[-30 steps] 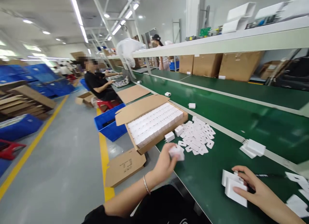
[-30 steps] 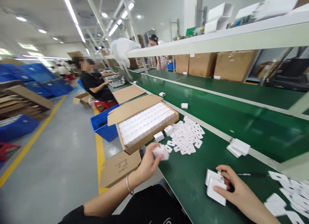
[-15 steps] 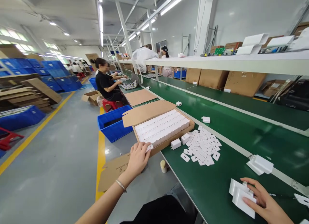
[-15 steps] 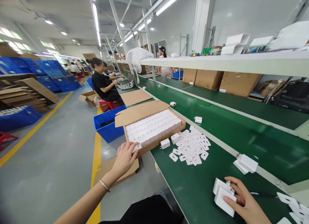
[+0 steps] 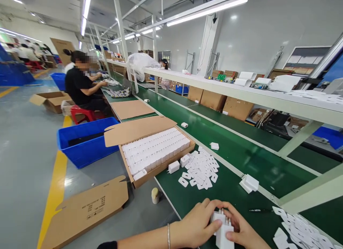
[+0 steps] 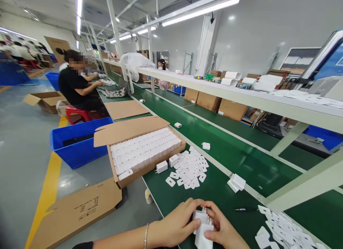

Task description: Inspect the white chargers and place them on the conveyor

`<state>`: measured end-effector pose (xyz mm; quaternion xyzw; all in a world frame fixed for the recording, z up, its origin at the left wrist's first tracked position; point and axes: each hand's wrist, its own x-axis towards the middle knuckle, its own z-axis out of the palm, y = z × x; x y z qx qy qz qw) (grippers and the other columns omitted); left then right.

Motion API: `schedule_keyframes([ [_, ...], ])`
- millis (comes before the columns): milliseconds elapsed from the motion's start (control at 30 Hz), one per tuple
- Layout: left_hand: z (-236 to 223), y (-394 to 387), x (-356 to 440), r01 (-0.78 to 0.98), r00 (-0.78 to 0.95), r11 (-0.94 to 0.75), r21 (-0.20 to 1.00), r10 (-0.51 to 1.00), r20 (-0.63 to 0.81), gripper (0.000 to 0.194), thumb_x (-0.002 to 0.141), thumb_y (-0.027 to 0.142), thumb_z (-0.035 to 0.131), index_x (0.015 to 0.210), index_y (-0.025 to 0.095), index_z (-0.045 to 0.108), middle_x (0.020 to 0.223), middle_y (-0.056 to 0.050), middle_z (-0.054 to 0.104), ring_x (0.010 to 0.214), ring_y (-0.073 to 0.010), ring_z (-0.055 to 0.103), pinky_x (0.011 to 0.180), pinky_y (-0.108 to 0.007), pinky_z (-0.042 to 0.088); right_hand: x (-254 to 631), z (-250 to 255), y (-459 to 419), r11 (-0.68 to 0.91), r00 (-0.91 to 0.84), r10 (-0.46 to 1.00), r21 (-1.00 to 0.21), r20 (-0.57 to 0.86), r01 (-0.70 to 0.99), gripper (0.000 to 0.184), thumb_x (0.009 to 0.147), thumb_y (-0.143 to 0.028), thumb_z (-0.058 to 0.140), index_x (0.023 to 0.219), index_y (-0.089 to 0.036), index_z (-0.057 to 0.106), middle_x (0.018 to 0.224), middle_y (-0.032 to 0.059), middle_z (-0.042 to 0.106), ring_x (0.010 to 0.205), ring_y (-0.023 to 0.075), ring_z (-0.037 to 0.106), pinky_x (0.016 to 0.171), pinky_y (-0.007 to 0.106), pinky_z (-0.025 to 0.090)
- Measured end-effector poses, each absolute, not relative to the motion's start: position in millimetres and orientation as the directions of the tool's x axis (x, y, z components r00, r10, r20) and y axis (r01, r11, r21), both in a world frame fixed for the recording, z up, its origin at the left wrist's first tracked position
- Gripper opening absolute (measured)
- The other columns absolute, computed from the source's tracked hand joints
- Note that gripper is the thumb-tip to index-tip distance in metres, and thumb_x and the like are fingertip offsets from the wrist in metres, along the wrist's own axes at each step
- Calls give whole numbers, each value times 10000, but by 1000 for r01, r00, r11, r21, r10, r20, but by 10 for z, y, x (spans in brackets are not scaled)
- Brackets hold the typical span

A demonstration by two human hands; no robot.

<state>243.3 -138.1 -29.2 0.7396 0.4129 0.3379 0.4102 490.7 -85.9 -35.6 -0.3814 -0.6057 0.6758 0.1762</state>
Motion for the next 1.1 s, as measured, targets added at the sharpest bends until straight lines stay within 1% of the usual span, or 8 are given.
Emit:
schedule_keyframes([
  [133, -329, -1263, 2710, 367, 485, -337, 867, 865, 131, 417, 1073, 450, 429, 1426, 282, 573, 1225, -94, 663, 1072, -253, 652, 985, -406, 527, 4965, -396, -862, -201, -635, 712, -954, -299, 223, 964, 645, -666, 922, 1463, -316, 551, 1426, 142, 636, 1321, 362, 622, 1113, 466, 497],
  [333, -480, -1298, 2697, 362, 455, -434, 825, 855, 250, 537, 1111, 452, 189, 1403, 235, 584, 1224, -111, 685, 1123, -242, 637, 1022, -391, 523, 5051, -380, -813, -246, -617, 703, -935, -354, 255, 824, 767, -627, 862, 1485, -323, 596, 1499, 139, 623, 1393, 375, 593, 1156, 464, 499],
  [500, -499, -1339, 2773, 371, 292, -312, 875, 933, 209, 511, 1109, 385, 211, 1302, 211, 652, 1140, -113, 678, 1078, -238, 653, 1003, -399, 542, 4988, -308, -756, -203, -580, 740, -935, -340, 290, 753, 791, -656, 811, 1430, -282, 671, 1438, 161, 678, 1371, 400, 610, 1156, 496, 507],
  [667, -549, -1329, 2881, 346, 178, -276, 897, 958, 227, 425, 1089, 304, 298, 1309, 200, 645, 1192, -120, 685, 1096, -243, 667, 1003, -420, 545, 4915, -196, -777, -125, -521, 801, -932, -297, 340, 561, 852, -635, 763, 1279, -273, 740, 1294, 127, 743, 1175, 347, 704, 1051, 451, 574],
  [767, -576, -1292, 2833, 347, 173, -311, 885, 948, 266, 389, 1074, 276, 346, 1294, 211, 660, 1172, -109, 691, 1071, -239, 676, 973, -408, 556, 4852, -140, -808, -94, -490, 832, -936, -261, 339, 525, 837, -657, 771, 1179, -259, 750, 1159, 103, 749, 1029, 297, 705, 884, 376, 611],
  [933, -504, -1222, 2304, 402, 50, -335, 852, 937, 345, 336, 1067, 243, 399, 1311, 219, 629, 1216, -101, 698, 1105, -225, 680, 989, -388, 554, 4791, -126, -853, -254, -421, 835, -927, -354, 276, 503, 846, -716, 748, 954, -227, 703, 754, -12, 575, 633, 133, 524, 550, 233, 466],
  [1000, -416, -1217, 1915, 483, -50, -351, 802, 903, 426, 305, 1064, 253, 444, 1324, 232, 602, 1229, -92, 699, 1125, -222, 679, 999, -380, 550, 4798, -143, -857, -295, -404, 833, -921, -379, 254, 531, 819, -731, 770, 958, -224, 695, 768, -15, 565, 629, 121, 511, 542, 229, 459],
  [1100, -244, -1238, 1269, 693, -267, -260, 672, 774, 574, 245, 1053, 282, 485, 1259, 216, 600, 1202, -104, 693, 1093, -244, 683, 937, -379, 563, 4818, -174, -844, -328, -383, 838, -920, -389, 215, 612, 793, -722, 806, 1161, -243, 717, 839, 3, 604, 630, 116, 501, 545, 240, 468],
])
